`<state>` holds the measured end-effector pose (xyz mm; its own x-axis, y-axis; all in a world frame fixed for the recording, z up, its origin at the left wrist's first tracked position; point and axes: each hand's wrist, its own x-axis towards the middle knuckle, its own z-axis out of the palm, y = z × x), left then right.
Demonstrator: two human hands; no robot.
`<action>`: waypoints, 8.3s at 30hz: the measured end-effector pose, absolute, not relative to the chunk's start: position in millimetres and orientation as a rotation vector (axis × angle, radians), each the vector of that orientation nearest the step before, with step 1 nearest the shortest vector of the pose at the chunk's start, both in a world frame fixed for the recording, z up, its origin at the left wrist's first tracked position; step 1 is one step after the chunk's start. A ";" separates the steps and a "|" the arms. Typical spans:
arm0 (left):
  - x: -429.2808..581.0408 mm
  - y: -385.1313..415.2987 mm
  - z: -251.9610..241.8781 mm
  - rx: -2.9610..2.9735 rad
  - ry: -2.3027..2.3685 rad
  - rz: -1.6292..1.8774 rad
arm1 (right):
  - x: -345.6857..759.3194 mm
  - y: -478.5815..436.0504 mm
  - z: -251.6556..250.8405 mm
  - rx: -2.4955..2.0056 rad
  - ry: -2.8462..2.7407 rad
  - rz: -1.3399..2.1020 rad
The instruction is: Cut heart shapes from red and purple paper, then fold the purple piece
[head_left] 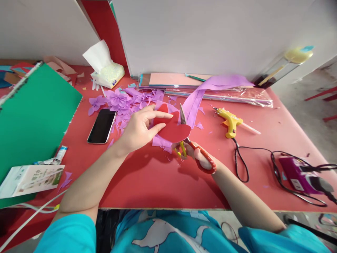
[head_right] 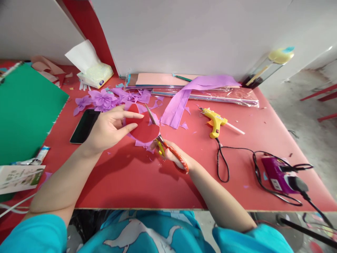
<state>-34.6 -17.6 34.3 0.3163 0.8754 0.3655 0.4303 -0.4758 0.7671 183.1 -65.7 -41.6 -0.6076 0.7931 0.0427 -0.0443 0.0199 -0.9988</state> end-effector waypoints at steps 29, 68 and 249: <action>-19.5 -37.6 35.0 2.377 1.292 1.240 | 177.3 -73.1 -45.3 -0.498 -1.460 2.026; -9.3 -42.9 25.5 2.212 1.349 1.291 | 160.6 -83.6 -54.0 -0.586 -1.267 1.915; -22.0 -24.7 31.4 2.259 0.912 0.212 | 149.1 -75.4 -48.9 -1.106 -0.969 1.629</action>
